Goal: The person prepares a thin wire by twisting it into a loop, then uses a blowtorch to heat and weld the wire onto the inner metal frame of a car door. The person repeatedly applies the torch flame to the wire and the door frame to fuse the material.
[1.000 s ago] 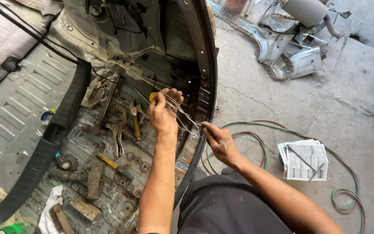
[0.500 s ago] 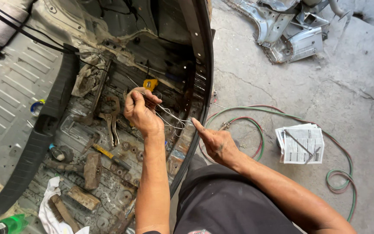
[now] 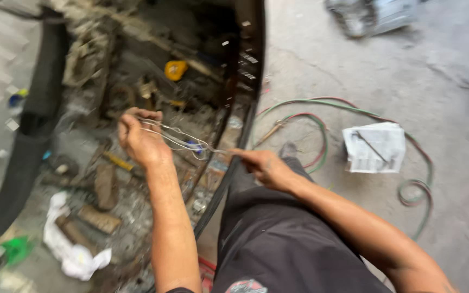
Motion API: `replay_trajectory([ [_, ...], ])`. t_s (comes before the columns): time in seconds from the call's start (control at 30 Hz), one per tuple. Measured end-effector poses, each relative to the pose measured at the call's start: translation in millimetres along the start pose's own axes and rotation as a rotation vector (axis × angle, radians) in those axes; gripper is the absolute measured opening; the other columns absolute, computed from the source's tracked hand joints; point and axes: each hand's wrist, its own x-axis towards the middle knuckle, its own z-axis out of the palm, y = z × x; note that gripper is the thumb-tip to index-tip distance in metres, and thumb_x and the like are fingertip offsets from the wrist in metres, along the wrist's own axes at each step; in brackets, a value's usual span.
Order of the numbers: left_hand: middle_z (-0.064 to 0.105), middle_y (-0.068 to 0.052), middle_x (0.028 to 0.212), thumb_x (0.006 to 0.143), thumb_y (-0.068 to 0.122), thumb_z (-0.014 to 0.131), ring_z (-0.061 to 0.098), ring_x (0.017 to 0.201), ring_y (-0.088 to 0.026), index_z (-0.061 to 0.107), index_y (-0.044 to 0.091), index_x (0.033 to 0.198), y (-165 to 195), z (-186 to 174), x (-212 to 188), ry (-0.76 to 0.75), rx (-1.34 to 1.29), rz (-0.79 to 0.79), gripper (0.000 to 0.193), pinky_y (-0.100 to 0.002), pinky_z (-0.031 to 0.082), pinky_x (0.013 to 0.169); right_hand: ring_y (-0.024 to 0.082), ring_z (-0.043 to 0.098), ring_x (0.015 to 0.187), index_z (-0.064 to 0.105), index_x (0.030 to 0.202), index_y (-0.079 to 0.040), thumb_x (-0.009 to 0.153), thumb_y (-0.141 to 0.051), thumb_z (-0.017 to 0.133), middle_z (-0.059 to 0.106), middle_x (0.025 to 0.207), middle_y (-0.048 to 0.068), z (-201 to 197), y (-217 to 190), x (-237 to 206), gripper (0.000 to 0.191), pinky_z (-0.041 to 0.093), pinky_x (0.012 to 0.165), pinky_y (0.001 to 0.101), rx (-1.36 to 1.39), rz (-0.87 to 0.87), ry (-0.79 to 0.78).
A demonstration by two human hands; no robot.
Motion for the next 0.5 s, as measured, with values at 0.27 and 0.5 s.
replay_trajectory([
  [0.27, 0.062, -0.013, 0.089, 0.089, -0.004, 0.062, 0.057, 0.075, -0.024, 0.056, -0.002, 0.088, -31, -188, 5, 0.031, -0.042, -0.023, 0.006, -0.038, 0.048, 0.067, 0.018, 0.069, 0.076, 0.051, 0.147, -0.016, 0.097, -0.019, 0.062, 0.068, 0.095, 0.008, 15, 80, -19, 0.052, 0.055, 0.073, 0.0347, 0.163, 0.364, 0.003],
  [0.5, 0.031, -0.009, 0.16, 0.1, 0.032, 0.053, 0.039, 0.145, -0.039, 0.034, 0.019, 0.156, -22, -249, -16, 0.559, 0.155, -0.414, 0.06, -0.063, 0.033, 0.113, 0.029, 0.07, 0.078, 0.058, 0.143, -0.014, 0.098, -0.025, 0.062, 0.072, 0.086, 0.017, -7, 181, -86, 0.046, 0.054, 0.079, 0.0397, 0.003, 0.667, 0.004],
])
